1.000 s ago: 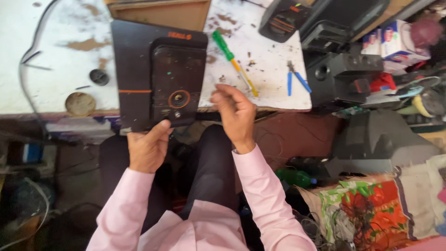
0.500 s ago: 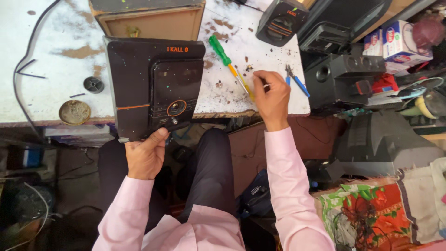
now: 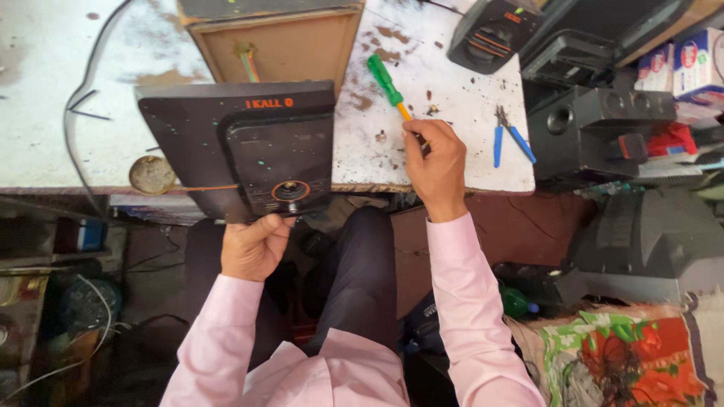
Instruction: The person uses a green-handled screwdriver to adjust components on a circuit board inside a black electronic device. They then use a yellow test probe to check connections on the board. Finally, they reassemble the device by placing the front panel back on and securing it.
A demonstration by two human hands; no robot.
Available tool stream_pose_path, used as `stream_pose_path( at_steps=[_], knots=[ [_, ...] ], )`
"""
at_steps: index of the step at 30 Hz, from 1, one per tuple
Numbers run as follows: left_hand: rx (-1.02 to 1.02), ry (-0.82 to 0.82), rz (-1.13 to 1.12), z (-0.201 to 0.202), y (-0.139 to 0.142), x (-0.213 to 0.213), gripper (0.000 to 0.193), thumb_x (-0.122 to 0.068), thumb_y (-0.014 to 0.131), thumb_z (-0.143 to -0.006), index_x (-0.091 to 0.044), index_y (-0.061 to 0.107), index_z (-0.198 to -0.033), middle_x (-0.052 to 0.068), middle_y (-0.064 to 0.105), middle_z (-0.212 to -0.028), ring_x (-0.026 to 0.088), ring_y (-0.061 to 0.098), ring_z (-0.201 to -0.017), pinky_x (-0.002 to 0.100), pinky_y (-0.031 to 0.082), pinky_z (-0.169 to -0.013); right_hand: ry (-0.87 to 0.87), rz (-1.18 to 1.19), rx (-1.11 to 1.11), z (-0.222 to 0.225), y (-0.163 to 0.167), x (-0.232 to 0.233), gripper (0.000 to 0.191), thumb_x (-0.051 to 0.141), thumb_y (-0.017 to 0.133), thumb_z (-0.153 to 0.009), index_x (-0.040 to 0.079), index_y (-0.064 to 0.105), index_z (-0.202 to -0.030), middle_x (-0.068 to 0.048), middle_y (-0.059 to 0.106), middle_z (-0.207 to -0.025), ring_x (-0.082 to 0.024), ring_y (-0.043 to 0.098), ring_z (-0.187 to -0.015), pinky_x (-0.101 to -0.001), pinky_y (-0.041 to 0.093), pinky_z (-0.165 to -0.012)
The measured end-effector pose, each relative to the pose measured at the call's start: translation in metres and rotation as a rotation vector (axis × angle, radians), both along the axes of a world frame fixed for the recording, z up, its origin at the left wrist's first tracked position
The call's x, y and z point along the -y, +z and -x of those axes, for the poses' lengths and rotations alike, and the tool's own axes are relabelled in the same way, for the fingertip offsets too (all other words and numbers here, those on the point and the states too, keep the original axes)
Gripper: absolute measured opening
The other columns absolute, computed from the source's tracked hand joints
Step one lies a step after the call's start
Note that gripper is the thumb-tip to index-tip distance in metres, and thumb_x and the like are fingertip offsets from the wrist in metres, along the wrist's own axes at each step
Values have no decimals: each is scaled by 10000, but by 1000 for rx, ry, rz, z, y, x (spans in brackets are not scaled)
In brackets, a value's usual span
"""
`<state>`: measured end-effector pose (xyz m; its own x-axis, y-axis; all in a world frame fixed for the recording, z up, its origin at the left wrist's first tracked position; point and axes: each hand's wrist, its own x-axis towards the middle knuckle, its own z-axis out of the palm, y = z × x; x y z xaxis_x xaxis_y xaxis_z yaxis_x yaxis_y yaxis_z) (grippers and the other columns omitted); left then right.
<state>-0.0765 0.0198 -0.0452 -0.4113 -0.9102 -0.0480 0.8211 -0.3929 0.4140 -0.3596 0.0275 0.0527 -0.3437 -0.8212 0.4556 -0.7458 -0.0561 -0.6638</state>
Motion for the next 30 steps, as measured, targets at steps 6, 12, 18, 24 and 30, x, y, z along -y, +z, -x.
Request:
stream_pose_path(
  at_steps=[6, 12, 18, 24, 30],
  knots=[
    [-158, -128, 34, 1, -7, 14, 545, 108, 747, -859, 0, 573, -1365, 160, 669, -1240, 330, 684, -1194, 465, 534, -1051, 4, 5, -18, -3, 2, 0, 112, 14, 723, -931, 7, 751, -1039, -121, 723, -963, -187, 676, -720, -289, 522, -631],
    [-254, -203, 17, 0, 1, 27, 910, 89, 823, -694, -84, 471, -1516, 109, 611, -1421, 292, 627, -1243, 445, 500, -1050, 11, -3, -14, -18, 4, 6, 112, 16, 739, -943, 7, 758, -1053, -129, 726, -974, -185, 678, -731, -288, 521, -639],
    [-300, -217, 22, 1, -6, 31, 864, 38, 835, -706, -25, 496, -1498, 176, 609, -1405, 375, 574, -1328, 508, 443, -1143, -101, 132, 77, -6, -15, 8, 118, 29, 699, -984, -10, 733, -1089, -111, 732, -1019, -156, 706, -824, -273, 561, -727],
    [-404, -244, 97, 13, -6, 35, 451, -36, 839, -777, -161, 671, -1176, 33, 663, -1122, 232, 619, -1040, 494, 401, -1195, -379, 190, 228, 52, -14, -6, 179, 72, 628, -984, 21, 729, -1123, -53, 751, -996, -117, 695, -815, -250, 545, -690],
    [-410, -245, 106, 42, -3, 35, 85, -160, 705, -1052, -137, 672, -978, 28, 651, -973, 235, 619, -999, 529, 442, -1164, -292, -46, 42, 55, -21, -29, 125, 83, 744, -922, 9, 757, -1022, -96, 756, -969, -155, 697, -750, -273, 532, -649]
  ],
)
